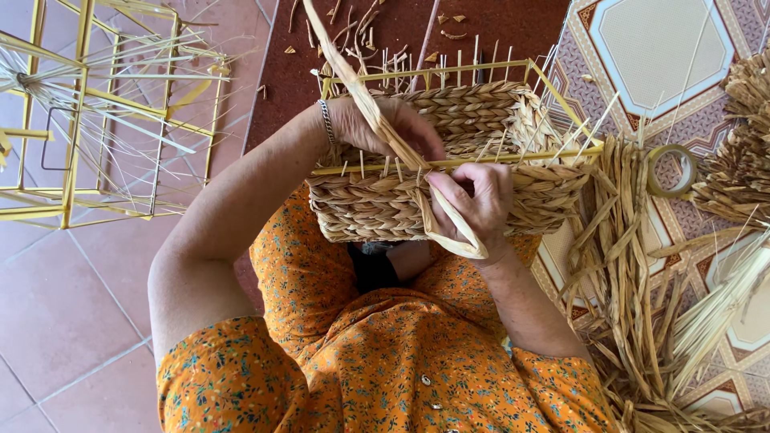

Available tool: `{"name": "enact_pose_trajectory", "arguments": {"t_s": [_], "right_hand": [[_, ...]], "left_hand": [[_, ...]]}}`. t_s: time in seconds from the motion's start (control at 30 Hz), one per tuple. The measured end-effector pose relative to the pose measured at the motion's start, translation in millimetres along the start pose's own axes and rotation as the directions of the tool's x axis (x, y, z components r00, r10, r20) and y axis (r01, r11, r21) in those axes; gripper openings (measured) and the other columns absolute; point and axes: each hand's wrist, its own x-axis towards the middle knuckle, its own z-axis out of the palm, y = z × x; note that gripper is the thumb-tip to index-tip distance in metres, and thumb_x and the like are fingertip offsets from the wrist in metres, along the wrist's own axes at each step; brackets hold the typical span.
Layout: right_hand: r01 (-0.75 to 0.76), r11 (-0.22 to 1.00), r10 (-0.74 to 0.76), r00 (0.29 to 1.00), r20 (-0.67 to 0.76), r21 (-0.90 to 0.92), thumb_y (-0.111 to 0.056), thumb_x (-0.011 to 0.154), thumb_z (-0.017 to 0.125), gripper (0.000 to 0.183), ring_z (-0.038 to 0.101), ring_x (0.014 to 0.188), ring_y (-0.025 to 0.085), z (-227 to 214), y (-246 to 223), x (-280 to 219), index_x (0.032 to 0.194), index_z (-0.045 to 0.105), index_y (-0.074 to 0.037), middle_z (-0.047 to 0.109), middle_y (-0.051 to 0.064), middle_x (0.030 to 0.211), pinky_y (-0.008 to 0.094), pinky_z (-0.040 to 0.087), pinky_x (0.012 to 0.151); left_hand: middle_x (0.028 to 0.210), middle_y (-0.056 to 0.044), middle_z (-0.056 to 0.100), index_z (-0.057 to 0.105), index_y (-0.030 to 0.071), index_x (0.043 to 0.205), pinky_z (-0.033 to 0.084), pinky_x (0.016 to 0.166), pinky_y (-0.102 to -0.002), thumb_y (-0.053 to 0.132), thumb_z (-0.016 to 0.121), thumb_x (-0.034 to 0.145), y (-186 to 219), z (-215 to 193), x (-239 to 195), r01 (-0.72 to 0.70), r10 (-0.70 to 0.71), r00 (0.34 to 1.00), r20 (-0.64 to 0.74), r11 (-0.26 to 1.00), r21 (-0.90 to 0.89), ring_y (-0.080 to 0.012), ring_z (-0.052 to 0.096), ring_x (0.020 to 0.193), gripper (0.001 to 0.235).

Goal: The person weaves a rectangular basket by hand, interlacing dried palm leaves through a metal frame. They occasionally use pliers to trim excess material and continue weaving around the frame's edges.

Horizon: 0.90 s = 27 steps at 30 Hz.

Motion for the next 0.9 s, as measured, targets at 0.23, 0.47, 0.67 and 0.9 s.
{"name": "enact_pose_trajectory", "arguments": {"t_s": [0.23,0.47,0.67,0.9], "right_hand": [[-0.056,0.990,0.054,0.998,0.018,0.129,-0.021,0.092,0.077,0.026,0.055,0.094,0.024,-7.4,0.7,-6.4,0.114,0.070,-0.010,0.060,0.005,0.100,0.042,0.048,0.082],[0.037,0.987,-0.024,0.996,-0.081,0.158,-0.024,0.092,0.081,0.028,0.061,0.093,0.022,13.7,19.6,-31.7,0.113,0.065,-0.015,0.067,0.005,0.101,0.038,0.052,0.083],[-0.049,0.950,0.072,0.996,-0.061,0.307,-0.030,0.098,0.075,0.026,0.059,0.101,0.021,15.5,26.8,-43.1,0.113,0.058,-0.015,0.063,0.006,0.111,0.041,0.052,0.088],[0.014,1.000,-0.014,1.000,0.015,-0.011,-0.032,0.096,0.081,0.032,0.050,0.104,0.023,12.7,12.1,-35.8,0.126,0.074,-0.022,0.056,0.004,0.113,0.037,0.045,0.091]], "left_hand": [[0.107,-0.006,0.080,0.078,0.014,0.113,0.063,0.085,-0.029,0.022,0.078,0.091,-23.7,-9.8,3.8,0.230,-0.167,0.968,-0.189,0.893,0.386,-0.0135,0.076,0.098,0.024],[0.098,-0.015,0.072,0.075,0.003,0.103,0.058,0.073,-0.037,0.021,0.056,0.099,-39.1,-57.7,-23.1,0.861,-0.518,0.457,-0.723,0.053,0.506,-0.0214,0.064,0.083,0.027],[0.101,-0.017,0.068,0.068,0.000,0.111,0.055,0.077,-0.039,0.058,0.054,0.103,-57.4,-109.2,-53.6,0.971,-0.399,0.129,-0.908,-0.137,0.198,-0.0233,0.063,0.088,0.060],[0.104,-0.018,0.068,0.061,0.004,0.121,0.057,0.082,-0.041,0.053,0.051,0.103,-47.0,-110.9,-44.9,0.995,-0.225,0.068,-0.972,-0.056,0.082,-0.0272,0.068,0.098,0.052]]}}
